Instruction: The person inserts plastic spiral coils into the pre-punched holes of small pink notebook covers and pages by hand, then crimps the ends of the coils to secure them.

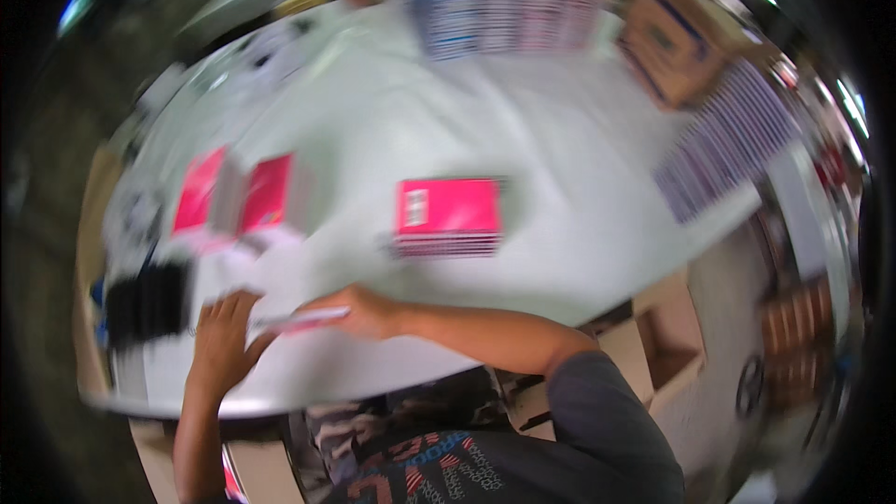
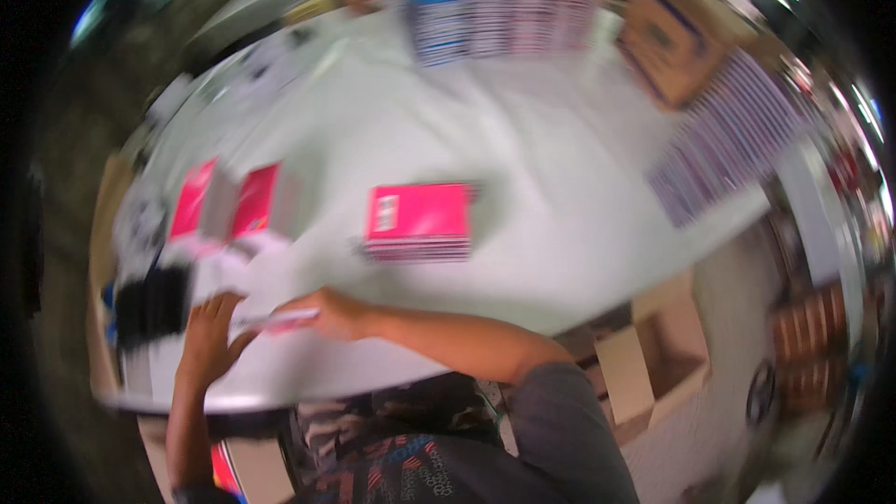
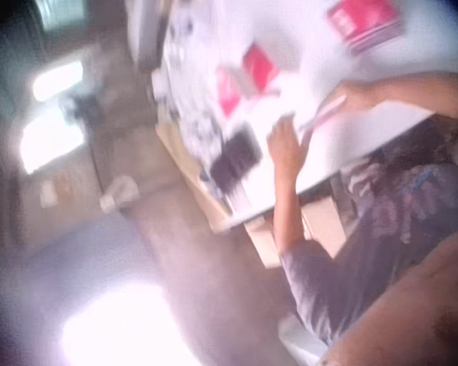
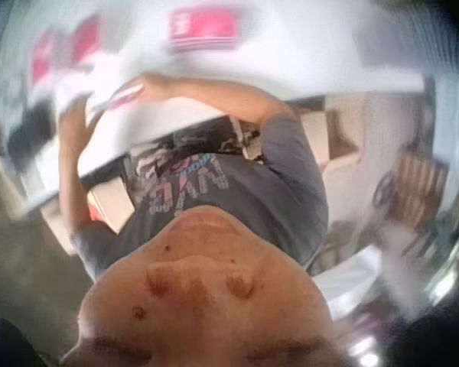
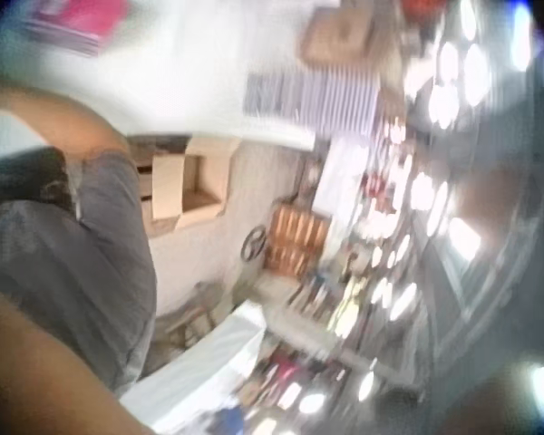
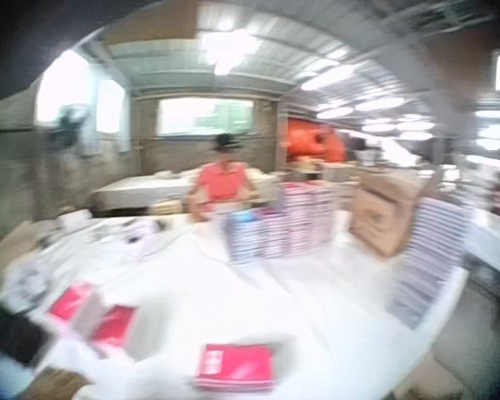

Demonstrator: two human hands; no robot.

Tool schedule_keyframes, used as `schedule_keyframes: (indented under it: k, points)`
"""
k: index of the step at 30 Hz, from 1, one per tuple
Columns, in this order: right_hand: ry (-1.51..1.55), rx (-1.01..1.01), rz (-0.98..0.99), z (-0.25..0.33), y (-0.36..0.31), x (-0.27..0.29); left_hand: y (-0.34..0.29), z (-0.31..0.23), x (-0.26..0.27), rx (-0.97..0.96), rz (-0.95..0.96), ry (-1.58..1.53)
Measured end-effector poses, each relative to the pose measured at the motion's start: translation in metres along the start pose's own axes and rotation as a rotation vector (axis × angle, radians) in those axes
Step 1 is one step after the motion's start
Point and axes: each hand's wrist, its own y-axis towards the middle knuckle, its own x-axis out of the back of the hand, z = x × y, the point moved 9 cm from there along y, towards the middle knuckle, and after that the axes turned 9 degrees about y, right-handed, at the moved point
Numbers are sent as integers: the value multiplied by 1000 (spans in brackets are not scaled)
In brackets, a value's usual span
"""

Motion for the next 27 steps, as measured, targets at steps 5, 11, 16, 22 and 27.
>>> schedule_keyframes:
  k: [5,11,16,22,27]
  points:
    - [41,68,81,-8,10,-27,-42,53,-51,132,630,148]
    - [-77,100,72,-6,-11,-15,-27,-27,-6,-173,100,114]
    - [-110,166,12,-9,4,-17,-13,-31,18,-215,-72,317]
    - [-105,176,27,-12,7,-19,-18,-17,10,-163,62,229]
    - [-52,161,47,-15,6,-23,-20,-20,7,-240,32,269]
